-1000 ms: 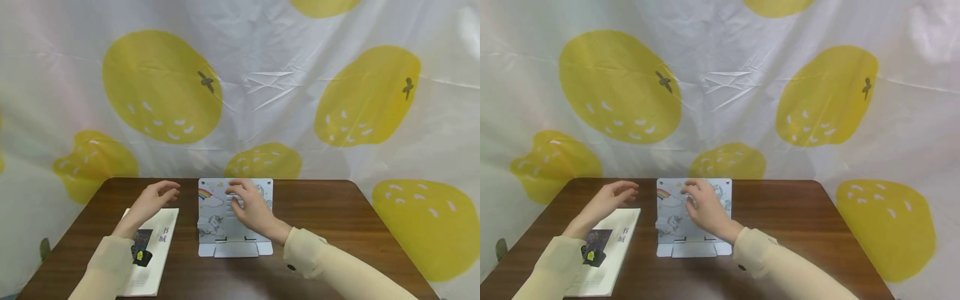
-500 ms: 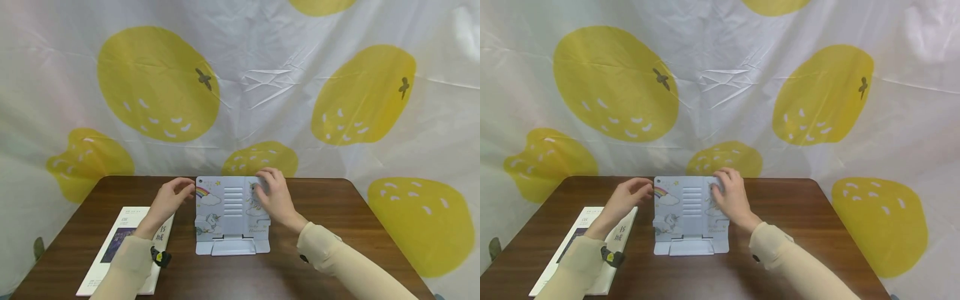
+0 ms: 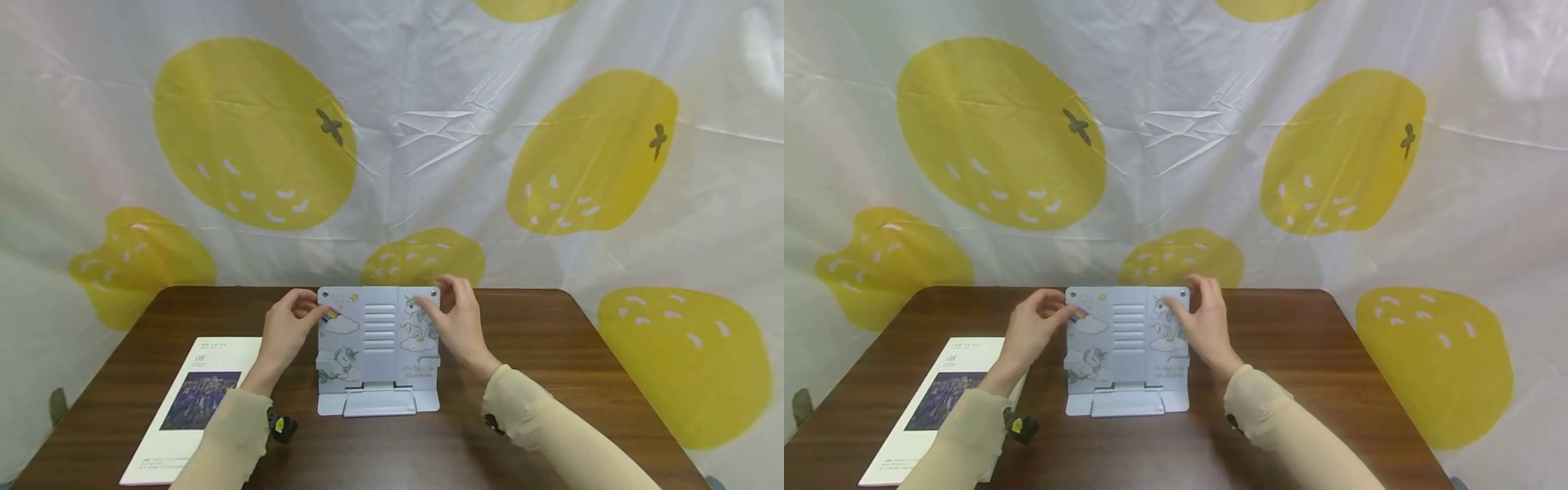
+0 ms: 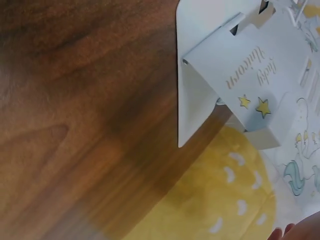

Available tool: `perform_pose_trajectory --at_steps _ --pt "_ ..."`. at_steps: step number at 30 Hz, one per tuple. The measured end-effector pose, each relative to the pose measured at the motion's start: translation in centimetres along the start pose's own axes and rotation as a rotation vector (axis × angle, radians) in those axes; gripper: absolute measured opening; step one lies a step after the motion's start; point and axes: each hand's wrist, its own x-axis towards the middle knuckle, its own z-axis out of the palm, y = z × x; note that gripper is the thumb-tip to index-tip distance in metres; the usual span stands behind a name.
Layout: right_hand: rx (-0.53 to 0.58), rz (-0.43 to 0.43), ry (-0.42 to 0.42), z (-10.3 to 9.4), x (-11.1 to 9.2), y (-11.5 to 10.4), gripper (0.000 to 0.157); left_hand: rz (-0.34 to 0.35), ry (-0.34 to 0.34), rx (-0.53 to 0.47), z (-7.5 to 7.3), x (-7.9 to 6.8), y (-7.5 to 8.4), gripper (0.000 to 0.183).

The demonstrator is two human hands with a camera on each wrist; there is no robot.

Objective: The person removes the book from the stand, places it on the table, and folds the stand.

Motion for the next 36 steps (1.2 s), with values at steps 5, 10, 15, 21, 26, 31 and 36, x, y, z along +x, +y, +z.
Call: perform_pose_trajectory --at_steps 5,10,15,21,26,31,36 --pt "0.043 0.058 0.026 0.1 -0.3 0.5 0.044 0.003 0.036 0.004 0.6 -0.2 0.0 0.028" --pt "0.107 0.169 0.031 0.3 -0.7 0.6 0.035 0.005 0.056 0.009 0.7 -0.4 -0.1 0.027" --pt "0.169 0.259 0.056 0.8 -1.1 0.5 0.029 0.003 0.055 0.014 0.6 -0.5 -0.1 0.026" --pt "0.196 0.250 0.069 1.2 -1.3 0.4 0.028 -0.002 0.048 0.010 0.5 -0.7 0.0 0.025" --pt "0.193 0.240 0.048 1.3 -1.3 0.4 0.024 0.005 0.045 0.012 0.4 -0.7 0.1 0.023" --pt "0.194 0.256 0.045 1.1 -1.3 0.4 0.024 0.026 0.036 0.019 0.5 -0.7 0.2 0.022" --pt "0.203 0.247 0.027 0.6 -1.5 -1.1 0.025 0.028 0.035 0.035 0.4 -0.6 0.1 0.021"
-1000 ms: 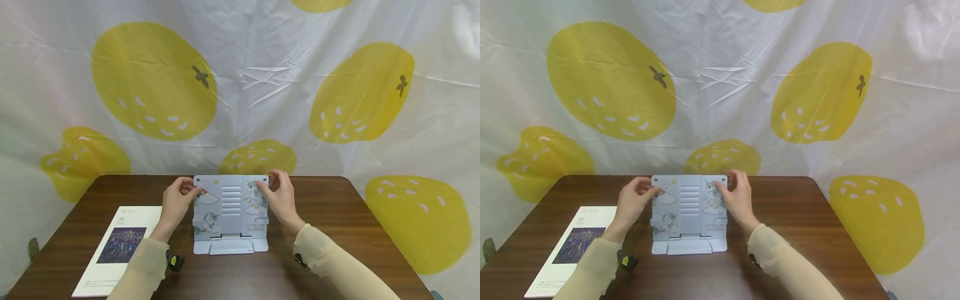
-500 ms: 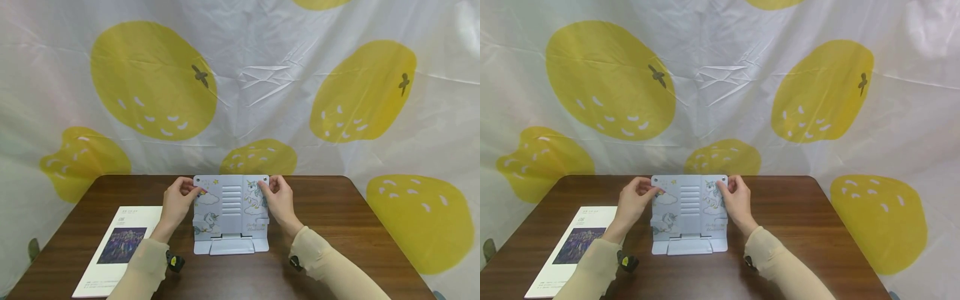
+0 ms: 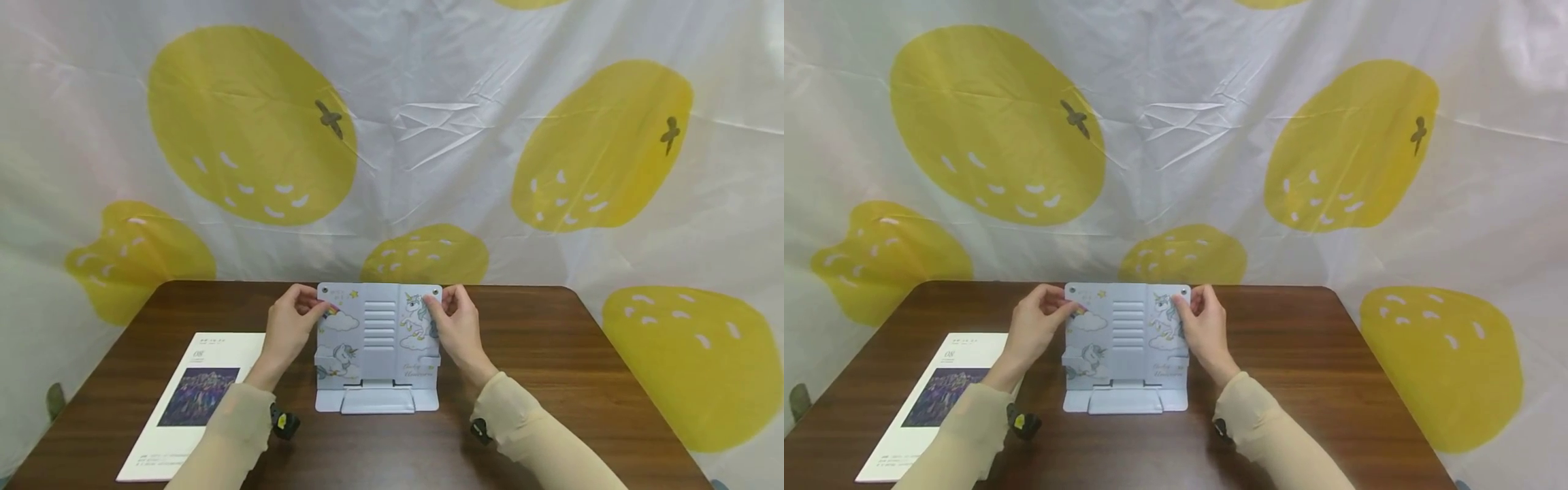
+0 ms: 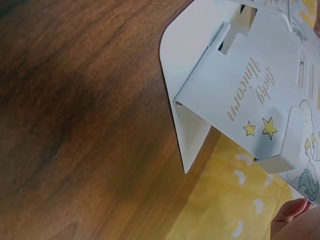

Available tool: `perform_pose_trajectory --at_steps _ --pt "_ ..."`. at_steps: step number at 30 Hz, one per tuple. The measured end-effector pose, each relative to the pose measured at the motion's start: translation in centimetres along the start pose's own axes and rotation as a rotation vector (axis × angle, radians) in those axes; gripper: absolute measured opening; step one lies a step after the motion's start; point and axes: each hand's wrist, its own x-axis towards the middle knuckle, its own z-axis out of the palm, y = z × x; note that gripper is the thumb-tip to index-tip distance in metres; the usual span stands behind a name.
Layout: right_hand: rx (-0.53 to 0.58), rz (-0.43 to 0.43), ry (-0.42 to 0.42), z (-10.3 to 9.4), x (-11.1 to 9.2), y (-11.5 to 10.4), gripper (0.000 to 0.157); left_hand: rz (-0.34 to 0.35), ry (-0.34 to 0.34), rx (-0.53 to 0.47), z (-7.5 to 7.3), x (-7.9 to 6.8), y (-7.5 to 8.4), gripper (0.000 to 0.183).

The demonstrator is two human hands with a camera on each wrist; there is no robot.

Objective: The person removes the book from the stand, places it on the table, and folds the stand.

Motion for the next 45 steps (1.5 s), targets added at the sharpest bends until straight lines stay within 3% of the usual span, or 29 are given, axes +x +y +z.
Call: perform_pose_trajectory --at_steps 4,28,31,39,45 --pt "-0.011 0.007 -0.008 -0.2 -0.7 -2.4 0.025 0.008 -0.003 -0.004 -0.2 0.1 0.1 0.021" --pt "-0.034 0.020 0.013 -0.5 -2.3 -4.2 0.027 0.012 -0.010 0.027 0.5 1.5 0.1 0.022" --pt "-0.030 0.025 0.015 -0.6 -2.6 -4.1 0.027 0.014 -0.011 0.029 0.8 1.7 0.3 0.025" --pt "-0.001 0.039 0.036 -0.4 -2.9 -0.9 0.029 0.011 -0.021 0.031 1.8 2.1 0.6 0.033" --pt "0.060 0.008 0.014 -0.2 -3.5 -0.7 0.031 -0.012 -0.021 0.086 2.0 2.5 1.1 0.048"
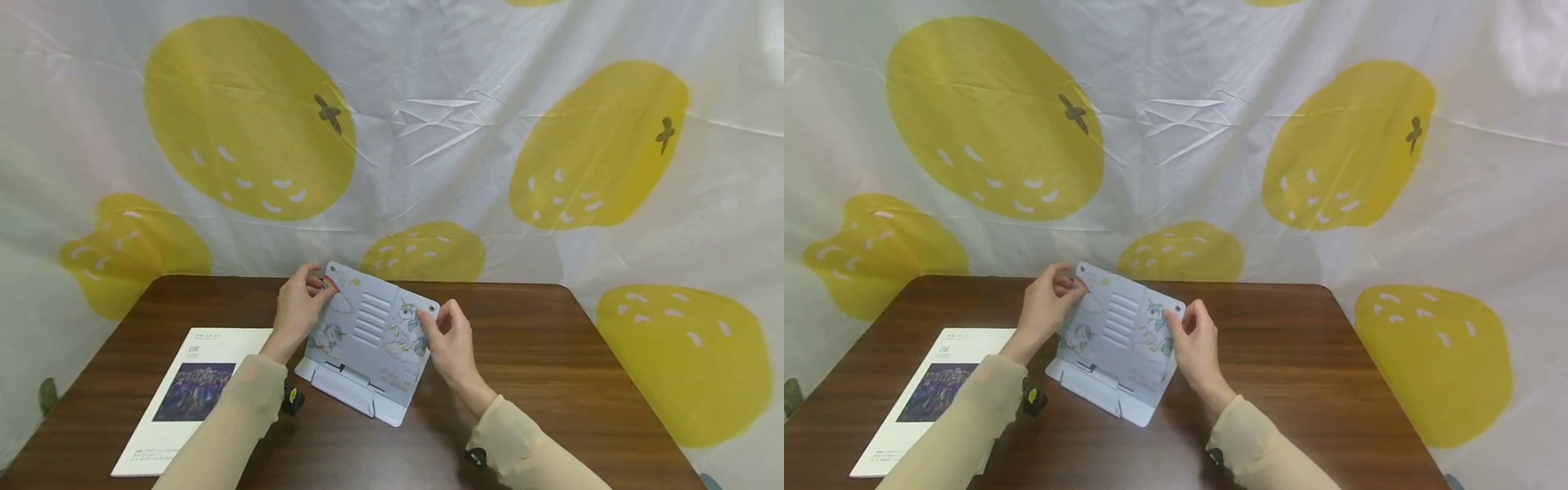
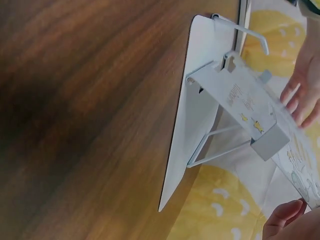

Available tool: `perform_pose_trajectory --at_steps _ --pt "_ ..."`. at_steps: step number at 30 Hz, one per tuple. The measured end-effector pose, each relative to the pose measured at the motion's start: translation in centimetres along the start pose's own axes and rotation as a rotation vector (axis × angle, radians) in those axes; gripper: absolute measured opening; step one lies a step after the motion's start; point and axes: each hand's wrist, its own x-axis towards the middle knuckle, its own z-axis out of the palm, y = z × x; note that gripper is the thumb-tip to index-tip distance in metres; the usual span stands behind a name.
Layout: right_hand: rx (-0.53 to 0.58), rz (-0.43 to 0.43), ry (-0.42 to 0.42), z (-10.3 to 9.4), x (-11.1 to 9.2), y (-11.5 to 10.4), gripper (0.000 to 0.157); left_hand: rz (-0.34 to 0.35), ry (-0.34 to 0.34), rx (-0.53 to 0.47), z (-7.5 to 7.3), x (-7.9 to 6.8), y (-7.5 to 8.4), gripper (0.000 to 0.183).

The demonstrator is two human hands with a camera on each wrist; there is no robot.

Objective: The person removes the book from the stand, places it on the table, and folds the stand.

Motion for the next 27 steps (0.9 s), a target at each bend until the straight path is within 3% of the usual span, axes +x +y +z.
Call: perform_pose_trajectory --at_steps 6,13,27 --pt "0.057 0.041 -0.046 0.5 -0.9 -0.9 0.031 -0.001 -0.012 0.034 0.2 0.4 0.2 0.045" --pt "0.094 0.047 -0.091 0.4 -1.8 -4.5 0.031 0.024 -0.034 0.045 0.7 1.0 0.2 0.032" --pt "0.162 0.184 -0.216 0.3 -2.5 -4.9 0.026 0.049 -0.162 0.035 1.7 0.8 0.2 0.046"
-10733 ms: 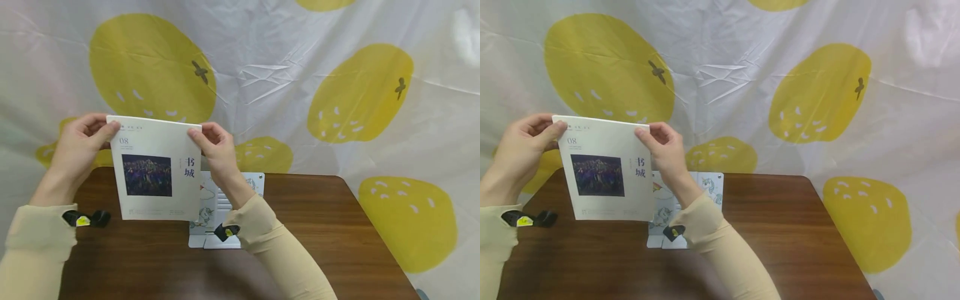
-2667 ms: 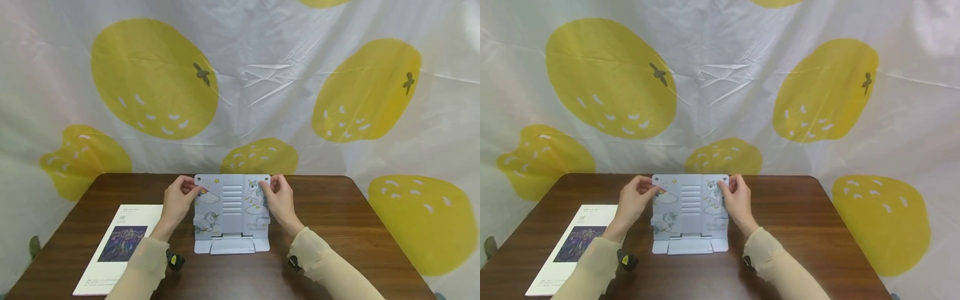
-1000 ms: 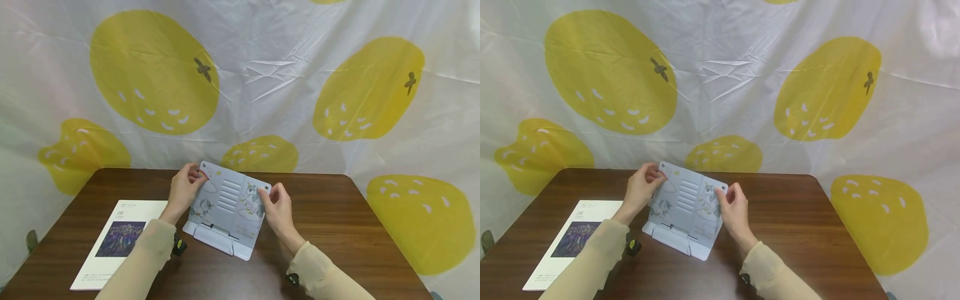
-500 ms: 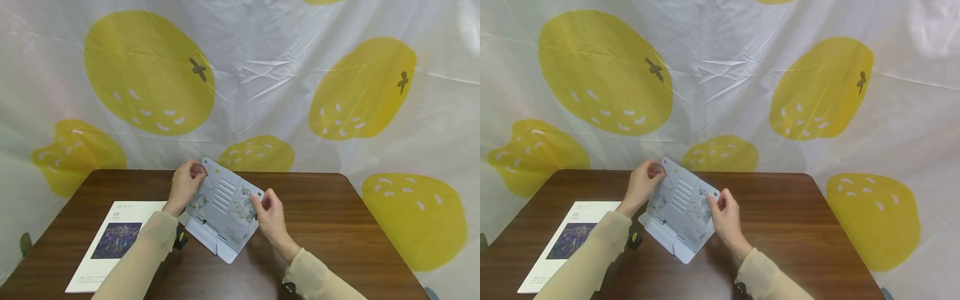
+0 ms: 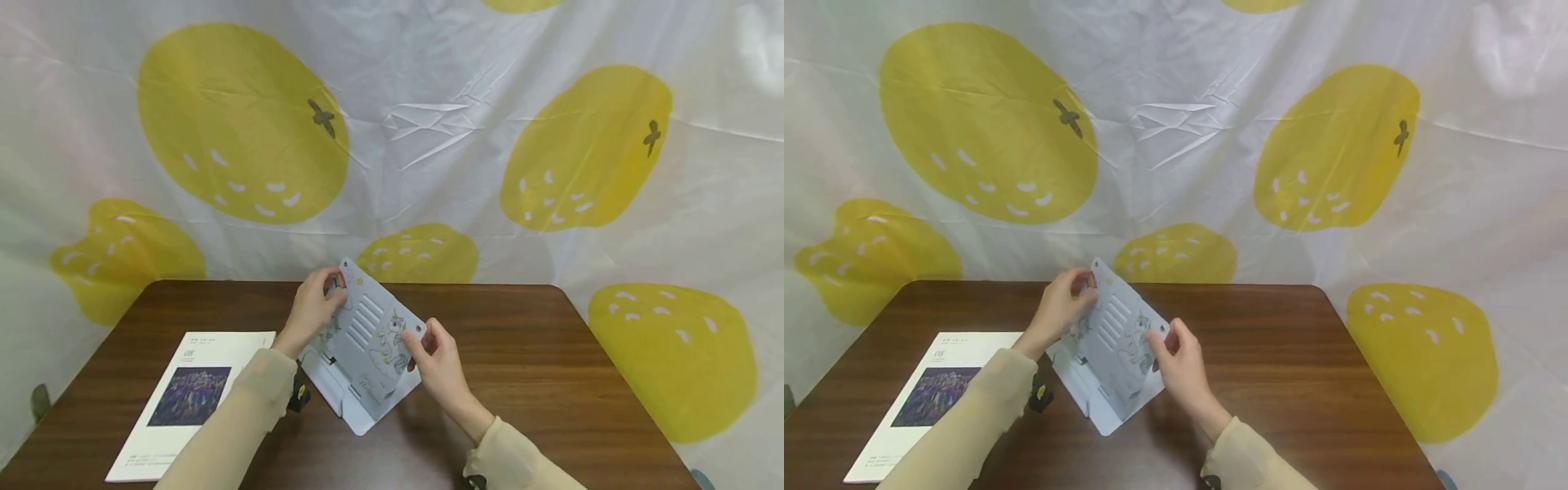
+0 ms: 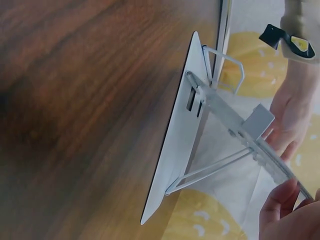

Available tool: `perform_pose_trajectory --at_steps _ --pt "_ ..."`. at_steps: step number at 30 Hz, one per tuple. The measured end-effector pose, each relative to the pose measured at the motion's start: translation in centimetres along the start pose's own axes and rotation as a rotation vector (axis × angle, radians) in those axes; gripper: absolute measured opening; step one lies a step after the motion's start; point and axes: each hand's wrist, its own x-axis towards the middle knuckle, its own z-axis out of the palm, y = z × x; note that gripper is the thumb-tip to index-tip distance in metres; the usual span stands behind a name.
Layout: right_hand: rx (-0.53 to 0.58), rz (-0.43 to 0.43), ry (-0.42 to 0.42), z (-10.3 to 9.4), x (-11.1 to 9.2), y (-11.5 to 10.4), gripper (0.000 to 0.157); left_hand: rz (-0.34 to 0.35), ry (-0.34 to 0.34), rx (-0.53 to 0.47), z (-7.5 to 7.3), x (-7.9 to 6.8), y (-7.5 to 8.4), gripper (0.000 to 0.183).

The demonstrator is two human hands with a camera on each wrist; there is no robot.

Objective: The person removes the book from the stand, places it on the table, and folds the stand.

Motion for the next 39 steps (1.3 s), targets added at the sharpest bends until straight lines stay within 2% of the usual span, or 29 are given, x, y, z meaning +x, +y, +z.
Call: perform_pose_trajectory --at_steps 6,10,18,23,30,39 --pt "0.061 -0.020 -0.063 0.3 0.2 2.7 0.018 0.022 -0.095 -0.004 0.5 -0.1 0.4 0.054" --pt "0.065 -0.034 -0.096 0.6 0.0 2.9 0.016 0.022 -0.141 -0.041 0.6 -0.2 0.5 0.057" --pt "0.079 -0.006 -0.125 1.5 -0.2 2.8 0.010 0.056 -0.164 -0.080 1.0 -0.2 0.4 0.057" --pt "0.080 0.003 -0.154 2.3 -0.4 2.3 0.010 0.047 -0.173 -0.097 1.0 -0.5 0.4 0.056" --pt "0.110 -0.011 -0.186 3.0 -0.5 2.2 0.015 -0.004 -0.203 -0.093 1.0 -1.5 0.9 0.056" --pt "0.186 -0.007 -0.242 3.4 -0.6 2.3 0.019 0.025 -0.214 -0.106 0.8 -3.2 1.2 0.056"
